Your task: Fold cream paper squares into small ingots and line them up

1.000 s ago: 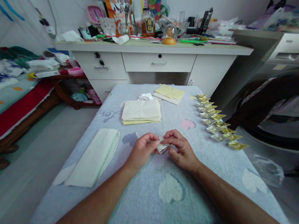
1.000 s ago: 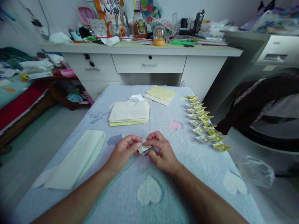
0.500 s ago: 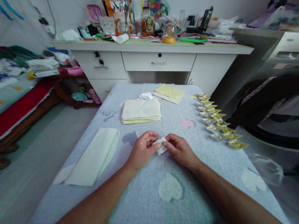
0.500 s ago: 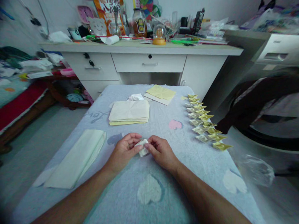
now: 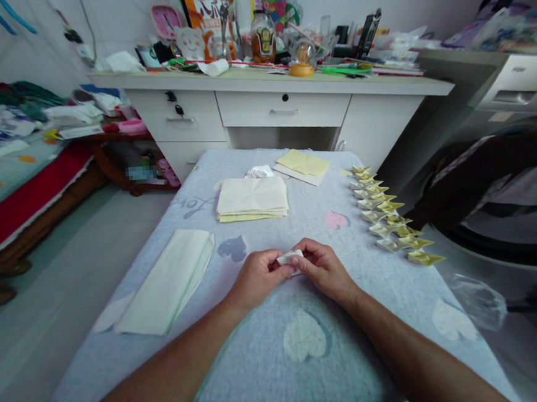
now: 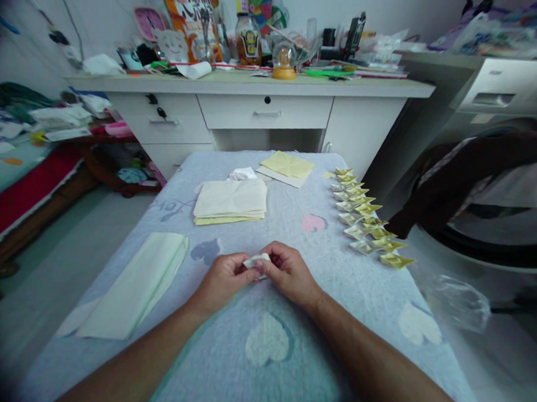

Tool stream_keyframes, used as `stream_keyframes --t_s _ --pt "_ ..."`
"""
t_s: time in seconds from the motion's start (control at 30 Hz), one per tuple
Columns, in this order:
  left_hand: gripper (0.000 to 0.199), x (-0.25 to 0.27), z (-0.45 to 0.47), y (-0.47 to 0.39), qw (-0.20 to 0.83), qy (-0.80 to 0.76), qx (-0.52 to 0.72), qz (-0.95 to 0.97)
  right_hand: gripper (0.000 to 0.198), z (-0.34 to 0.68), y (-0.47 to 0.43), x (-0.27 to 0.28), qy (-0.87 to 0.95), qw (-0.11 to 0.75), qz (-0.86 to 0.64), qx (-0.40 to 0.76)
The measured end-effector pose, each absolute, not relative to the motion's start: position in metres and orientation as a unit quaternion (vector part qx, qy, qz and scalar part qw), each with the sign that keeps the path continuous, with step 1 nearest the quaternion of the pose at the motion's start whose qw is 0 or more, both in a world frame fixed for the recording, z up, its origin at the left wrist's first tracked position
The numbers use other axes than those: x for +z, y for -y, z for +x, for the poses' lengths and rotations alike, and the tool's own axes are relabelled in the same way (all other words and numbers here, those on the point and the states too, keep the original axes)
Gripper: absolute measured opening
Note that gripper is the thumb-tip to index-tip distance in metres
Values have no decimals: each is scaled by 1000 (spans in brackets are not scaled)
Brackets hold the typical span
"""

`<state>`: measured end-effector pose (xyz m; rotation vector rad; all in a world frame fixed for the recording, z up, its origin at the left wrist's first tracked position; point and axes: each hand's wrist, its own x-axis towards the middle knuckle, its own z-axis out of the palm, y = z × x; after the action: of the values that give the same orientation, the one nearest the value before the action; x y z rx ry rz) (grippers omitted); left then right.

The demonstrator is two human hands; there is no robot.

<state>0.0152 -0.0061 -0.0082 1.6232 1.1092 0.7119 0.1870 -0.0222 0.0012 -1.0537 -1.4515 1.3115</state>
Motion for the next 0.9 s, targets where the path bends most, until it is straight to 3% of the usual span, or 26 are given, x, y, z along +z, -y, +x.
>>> stream_keyframes --t_s 0.6,0.9 --pt "26 -5 17 9 447 -456 281 716 25 190 20 1 597 448 -435 504" --pt "25 -5 13 5 513 -424 358 655 27 189 21 0 571 440 -393 571"
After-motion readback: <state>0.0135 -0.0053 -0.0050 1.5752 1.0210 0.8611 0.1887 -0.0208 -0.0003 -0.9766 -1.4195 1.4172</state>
